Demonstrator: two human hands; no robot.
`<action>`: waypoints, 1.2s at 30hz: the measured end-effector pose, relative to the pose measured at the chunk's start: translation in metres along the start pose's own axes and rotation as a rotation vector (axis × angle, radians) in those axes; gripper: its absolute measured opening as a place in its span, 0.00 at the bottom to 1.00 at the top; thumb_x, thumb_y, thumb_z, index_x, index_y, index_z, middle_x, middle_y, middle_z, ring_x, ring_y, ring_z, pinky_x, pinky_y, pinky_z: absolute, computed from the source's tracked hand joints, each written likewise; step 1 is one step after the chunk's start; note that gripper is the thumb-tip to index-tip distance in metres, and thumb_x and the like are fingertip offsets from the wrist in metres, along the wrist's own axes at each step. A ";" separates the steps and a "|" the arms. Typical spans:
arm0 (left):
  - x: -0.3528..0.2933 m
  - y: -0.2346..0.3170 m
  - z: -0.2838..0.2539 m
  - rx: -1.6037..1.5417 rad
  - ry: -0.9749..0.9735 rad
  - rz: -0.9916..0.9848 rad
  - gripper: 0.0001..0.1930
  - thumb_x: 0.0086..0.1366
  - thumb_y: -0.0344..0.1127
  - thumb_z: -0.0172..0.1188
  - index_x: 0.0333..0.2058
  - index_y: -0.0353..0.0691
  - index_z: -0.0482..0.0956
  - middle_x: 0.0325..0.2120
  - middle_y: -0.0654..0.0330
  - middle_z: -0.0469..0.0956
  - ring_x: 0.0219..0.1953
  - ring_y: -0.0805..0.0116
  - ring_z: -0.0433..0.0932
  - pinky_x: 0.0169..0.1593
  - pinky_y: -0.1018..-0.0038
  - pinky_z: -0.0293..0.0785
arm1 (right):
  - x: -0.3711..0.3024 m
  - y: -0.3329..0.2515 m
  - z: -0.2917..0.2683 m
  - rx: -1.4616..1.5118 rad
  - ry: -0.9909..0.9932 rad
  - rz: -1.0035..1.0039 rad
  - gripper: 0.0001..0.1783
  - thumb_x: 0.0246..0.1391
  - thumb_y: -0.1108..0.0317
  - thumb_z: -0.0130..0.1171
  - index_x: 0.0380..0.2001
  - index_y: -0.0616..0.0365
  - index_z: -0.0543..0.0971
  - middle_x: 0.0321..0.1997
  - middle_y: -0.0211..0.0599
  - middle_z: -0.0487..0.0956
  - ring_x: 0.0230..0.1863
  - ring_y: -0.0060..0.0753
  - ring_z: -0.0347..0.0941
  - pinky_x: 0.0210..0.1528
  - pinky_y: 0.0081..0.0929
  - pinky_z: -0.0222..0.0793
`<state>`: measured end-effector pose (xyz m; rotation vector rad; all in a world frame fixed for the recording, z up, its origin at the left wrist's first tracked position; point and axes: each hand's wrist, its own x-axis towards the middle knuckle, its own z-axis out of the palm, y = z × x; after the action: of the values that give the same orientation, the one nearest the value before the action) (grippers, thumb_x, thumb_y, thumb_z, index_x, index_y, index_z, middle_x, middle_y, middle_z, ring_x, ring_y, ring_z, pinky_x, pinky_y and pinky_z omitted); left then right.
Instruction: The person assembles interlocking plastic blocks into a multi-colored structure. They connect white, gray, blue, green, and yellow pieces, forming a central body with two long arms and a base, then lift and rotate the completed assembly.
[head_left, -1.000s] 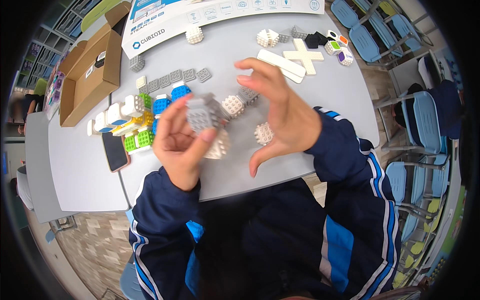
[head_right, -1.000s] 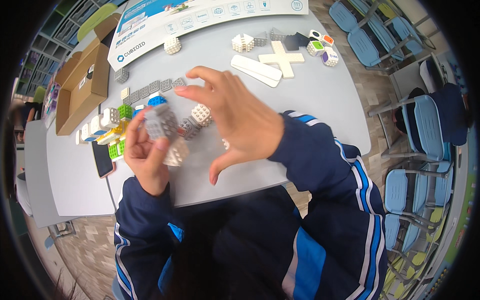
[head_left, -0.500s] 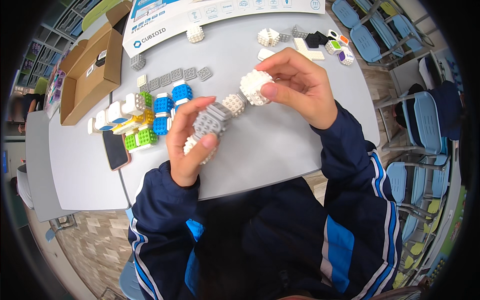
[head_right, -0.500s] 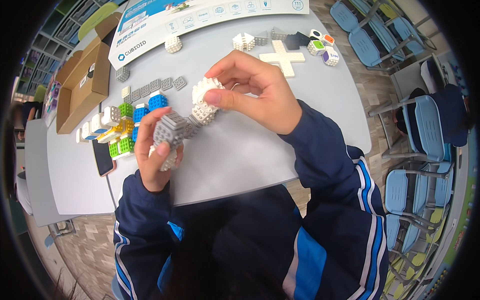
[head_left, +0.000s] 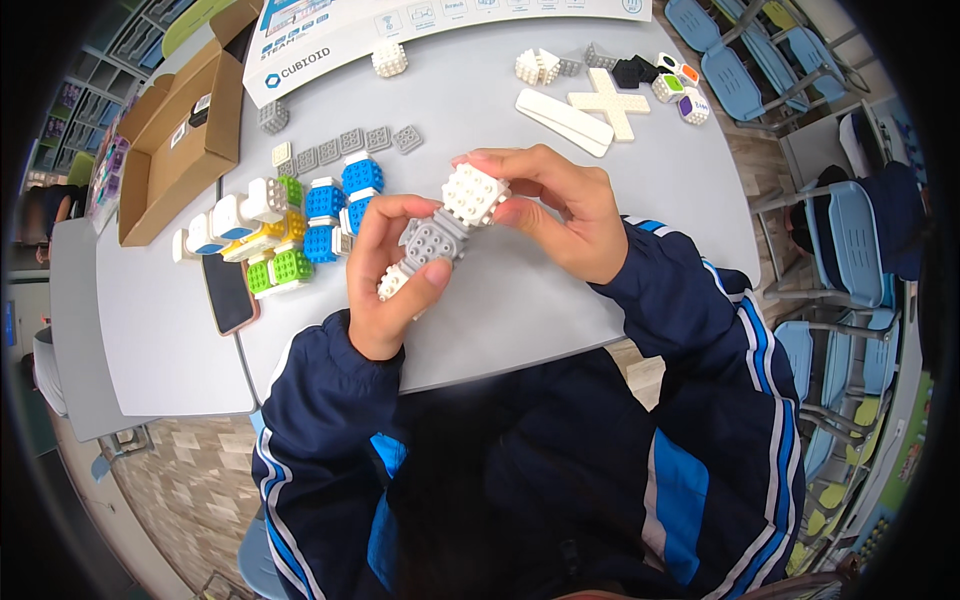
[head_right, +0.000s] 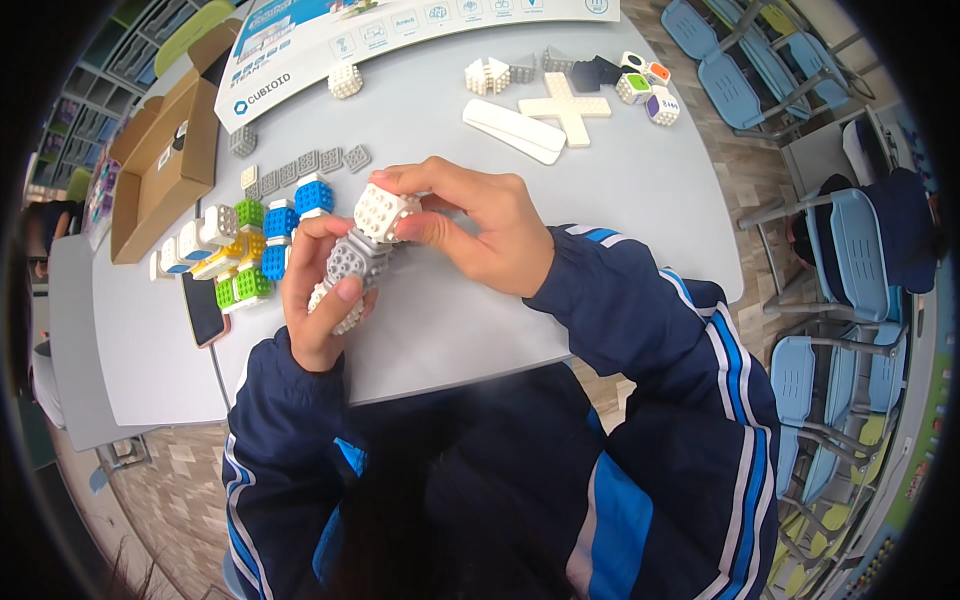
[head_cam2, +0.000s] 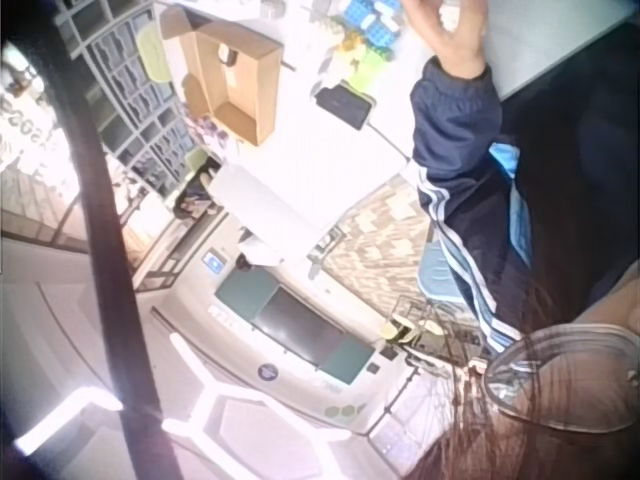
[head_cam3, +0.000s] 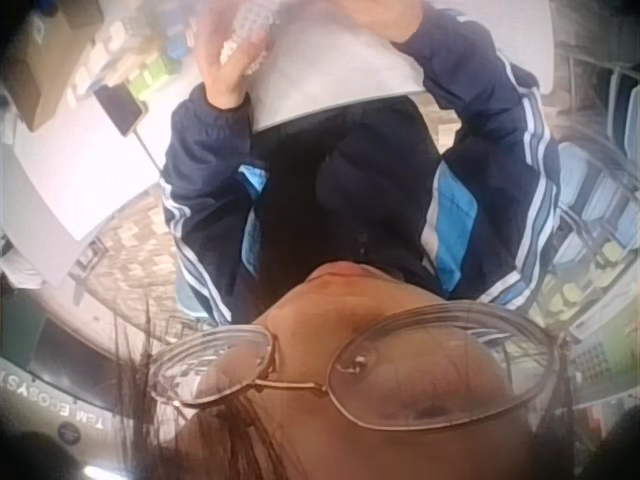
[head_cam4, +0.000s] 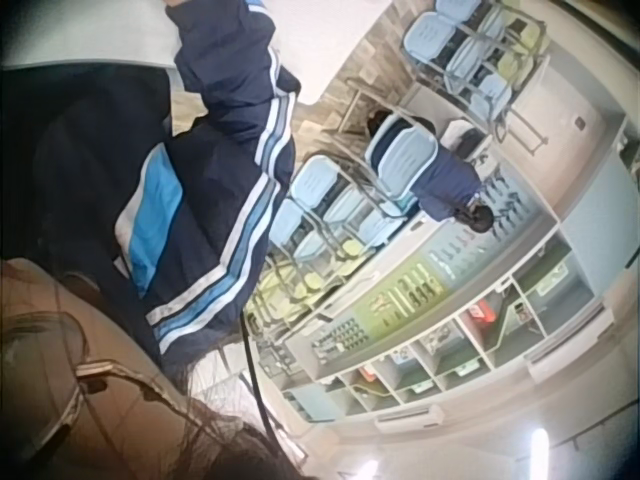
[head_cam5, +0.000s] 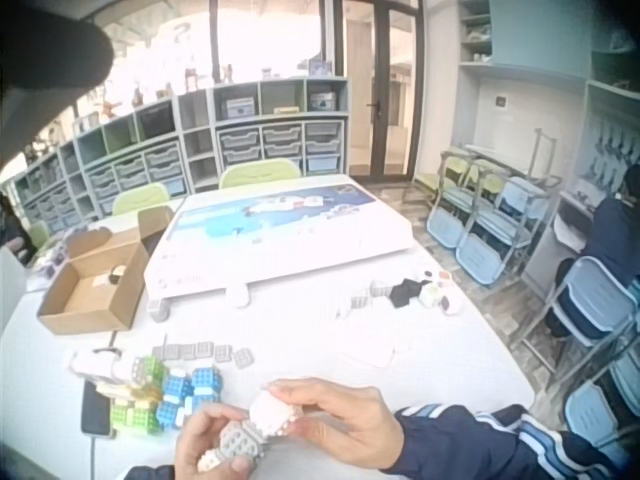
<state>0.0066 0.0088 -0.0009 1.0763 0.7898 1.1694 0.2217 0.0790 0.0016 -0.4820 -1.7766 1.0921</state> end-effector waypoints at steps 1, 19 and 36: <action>0.000 0.000 0.000 -0.004 -0.003 0.001 0.24 0.61 0.30 0.64 0.54 0.36 0.65 0.50 0.57 0.71 0.48 0.73 0.72 0.49 0.77 0.69 | -0.001 0.001 0.000 -0.004 0.005 -0.005 0.15 0.60 0.74 0.61 0.50 0.65 0.76 0.55 0.46 0.80 0.53 0.37 0.80 0.55 0.31 0.78; 0.002 -0.012 0.001 0.081 -0.019 0.104 0.23 0.60 0.36 0.61 0.52 0.40 0.63 0.50 0.54 0.71 0.33 0.73 0.71 0.30 0.79 0.68 | -0.010 0.000 0.000 -0.234 -0.049 -0.073 0.21 0.56 0.75 0.64 0.52 0.64 0.72 0.54 0.50 0.80 0.51 0.42 0.81 0.54 0.29 0.76; -0.014 -0.025 0.034 0.056 -0.065 0.133 0.48 0.65 0.33 0.61 0.69 0.46 0.31 0.65 0.45 0.49 0.61 0.59 0.61 0.60 0.61 0.63 | -0.006 -0.010 0.018 -0.424 -0.157 -0.260 0.69 0.20 0.62 0.80 0.67 0.68 0.51 0.65 0.58 0.60 0.65 0.65 0.58 0.64 0.49 0.59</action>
<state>0.0425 -0.0142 -0.0147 1.2228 0.7119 1.2234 0.2099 0.0611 0.0048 -0.4077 -2.1525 0.5848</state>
